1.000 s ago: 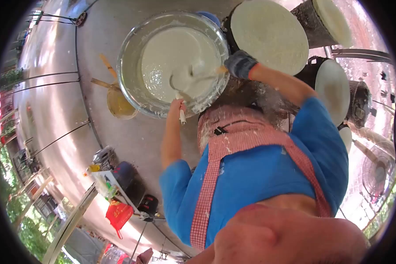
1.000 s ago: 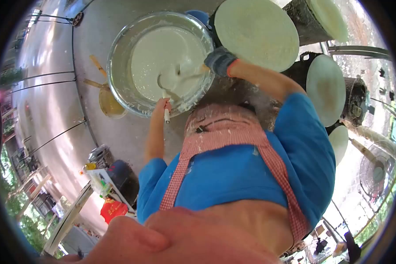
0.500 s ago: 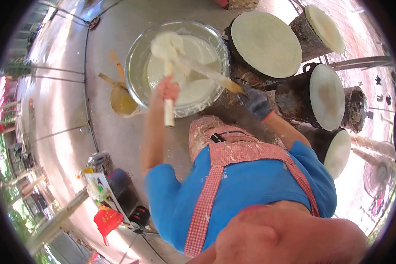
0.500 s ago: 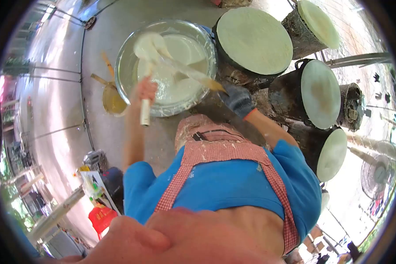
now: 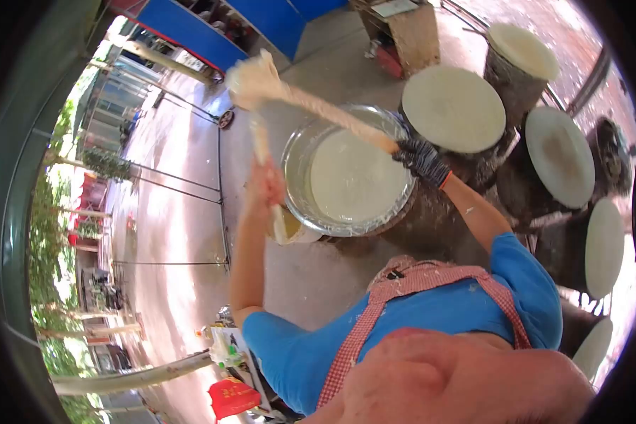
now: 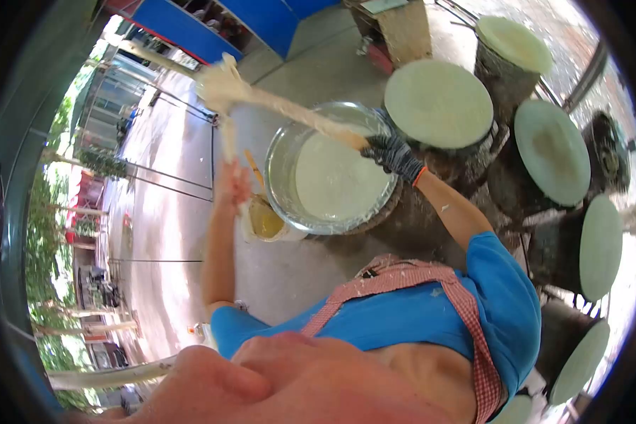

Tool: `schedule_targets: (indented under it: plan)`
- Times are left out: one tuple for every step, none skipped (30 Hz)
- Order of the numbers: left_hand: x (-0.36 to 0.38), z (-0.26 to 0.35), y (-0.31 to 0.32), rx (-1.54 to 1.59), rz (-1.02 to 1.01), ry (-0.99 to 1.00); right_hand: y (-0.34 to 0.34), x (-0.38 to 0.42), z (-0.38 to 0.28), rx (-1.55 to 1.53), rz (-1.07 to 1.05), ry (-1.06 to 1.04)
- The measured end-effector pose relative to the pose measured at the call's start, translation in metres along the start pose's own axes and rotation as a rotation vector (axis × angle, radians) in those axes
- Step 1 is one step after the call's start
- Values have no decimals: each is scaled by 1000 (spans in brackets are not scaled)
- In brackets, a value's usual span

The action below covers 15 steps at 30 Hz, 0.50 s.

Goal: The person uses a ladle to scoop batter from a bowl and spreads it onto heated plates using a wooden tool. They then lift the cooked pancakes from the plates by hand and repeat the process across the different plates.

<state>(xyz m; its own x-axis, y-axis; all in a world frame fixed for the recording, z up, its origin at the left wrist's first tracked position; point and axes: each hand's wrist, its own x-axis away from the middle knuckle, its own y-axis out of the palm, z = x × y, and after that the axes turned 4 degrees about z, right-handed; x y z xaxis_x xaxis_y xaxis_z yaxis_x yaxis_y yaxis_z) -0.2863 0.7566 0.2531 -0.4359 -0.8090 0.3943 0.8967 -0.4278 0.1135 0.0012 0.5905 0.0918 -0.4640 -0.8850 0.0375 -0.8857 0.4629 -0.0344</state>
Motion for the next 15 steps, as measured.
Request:
schedule_targets:
  plan:
    - [-7, -24, -3, 51, -49, -192, 4, 13, 32, -135, -69, 145]
    - [-12, -38, -3, 16, -62, -229, 5, 21, 90, -23, 4, -212]
    - [-17, -48, -1, 474, -156, -541, -8, 37, 117, -48, 44, -175]
    - [-21, -55, 2, 940, -222, -849, -25, 53, 139, -104, 59, -118]
    - [-19, -60, -1, 894, -220, -898, -31, 73, 134, -135, 100, -91]
    - [-16, -60, -3, 812, -320, -852, -37, 94, 126, -168, 142, -65]
    - [-19, -58, 8, 734, -452, -801, -54, 113, 63, 156, 177, -56]
    - [-5, -45, 29, 530, -605, -642, -60, 132, 25, 474, 208, 2]
    - [10, -43, 54, 323, -465, -419, -63, 140, 21, 360, 249, -58]
    - [22, -46, 80, 124, -350, -180, -72, 148, 22, 256, 302, -127]
    - [19, -58, 94, 237, -520, -268, -79, 155, 43, -228, 319, 21]
    - [15, -73, 111, 348, -684, -375, -89, 164, 76, -727, 333, 120]
    - [16, -83, 131, 403, -744, -487, -96, 177, 114, -772, 384, 90]
    - [17, -96, 152, 458, -788, -604, -103, 201, 139, -815, 426, 60]
    - [8, -112, 173, 436, -846, -657, -115, 241, 119, -162, 452, 177]
